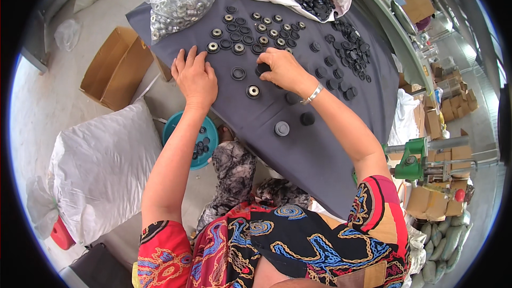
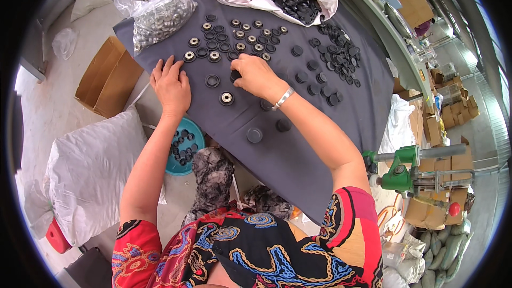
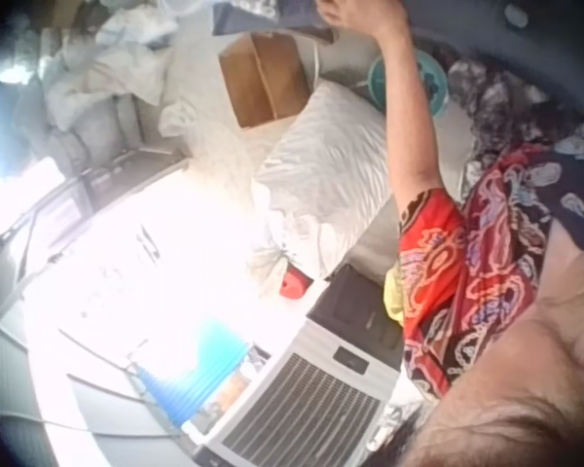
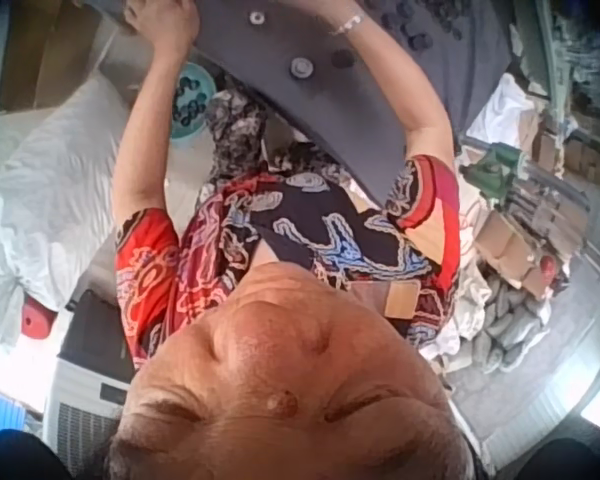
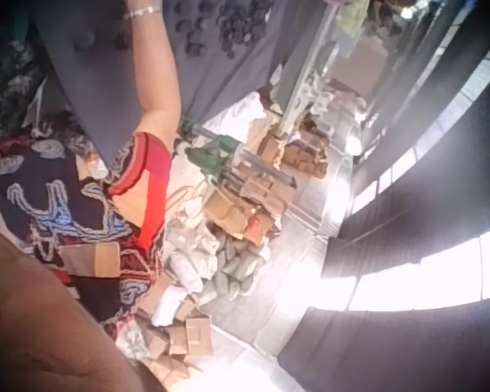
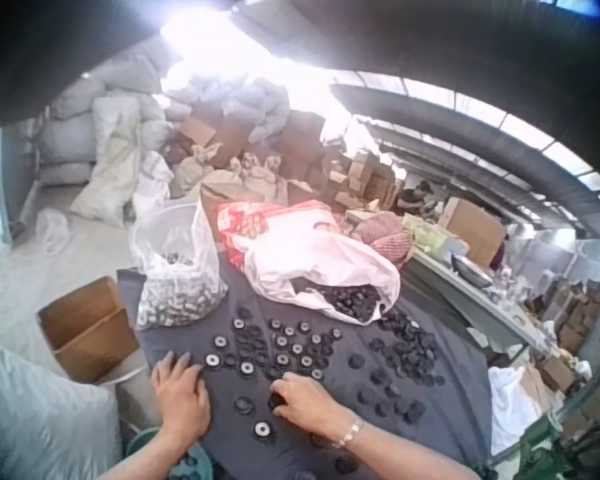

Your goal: The person sorts and arranges black plastic snap fastener components on a gray work surface. They then use a green manual press tool to assemble the fastener parts one by one, pressing the handle to secure the pieces together.

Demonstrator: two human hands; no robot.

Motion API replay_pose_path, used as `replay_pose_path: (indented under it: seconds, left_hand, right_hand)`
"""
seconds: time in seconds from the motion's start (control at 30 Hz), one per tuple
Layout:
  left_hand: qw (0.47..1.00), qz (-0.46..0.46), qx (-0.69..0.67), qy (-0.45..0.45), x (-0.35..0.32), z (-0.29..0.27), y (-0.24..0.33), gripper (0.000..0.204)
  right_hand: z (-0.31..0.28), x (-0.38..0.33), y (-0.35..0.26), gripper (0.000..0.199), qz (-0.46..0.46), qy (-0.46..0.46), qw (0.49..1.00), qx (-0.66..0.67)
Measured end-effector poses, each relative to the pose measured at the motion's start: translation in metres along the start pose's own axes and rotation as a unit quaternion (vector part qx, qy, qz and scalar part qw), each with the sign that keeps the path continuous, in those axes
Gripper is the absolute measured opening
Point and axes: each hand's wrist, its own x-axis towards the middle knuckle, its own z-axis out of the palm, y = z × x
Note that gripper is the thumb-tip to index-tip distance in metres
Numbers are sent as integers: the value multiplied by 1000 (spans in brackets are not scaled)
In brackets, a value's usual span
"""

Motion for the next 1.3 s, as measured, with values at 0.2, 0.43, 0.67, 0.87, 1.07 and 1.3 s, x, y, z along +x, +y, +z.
replay_pose_path:
  seconds: [0.2,0.43,0.67,0.87,1.07,1.3]
  left_hand:
    - [1000,-1,1,7,0,4,-1,26]
    - [1000,2,1,6,0,2,-1,26]
    - [1000,-5,3,0,-1,0,-1,25]
    - [1000,-1,-1,8,1,-1,1,25]
    - [1000,1,-4,14,0,2,0,24]
    - [1000,-4,-1,8,-1,3,-1,24]
  right_hand:
    - [8,6,-42,28,-78,59,987,-125]
    - [28,26,-41,25,-85,47,995,0]
    - [31,18,-41,26,-50,102,976,185]
    - [18,17,-35,28,-107,44,989,-97]
    - [13,15,-29,27,-78,16,997,13]
    - [3,-33,-27,36,-63,-10,995,76]
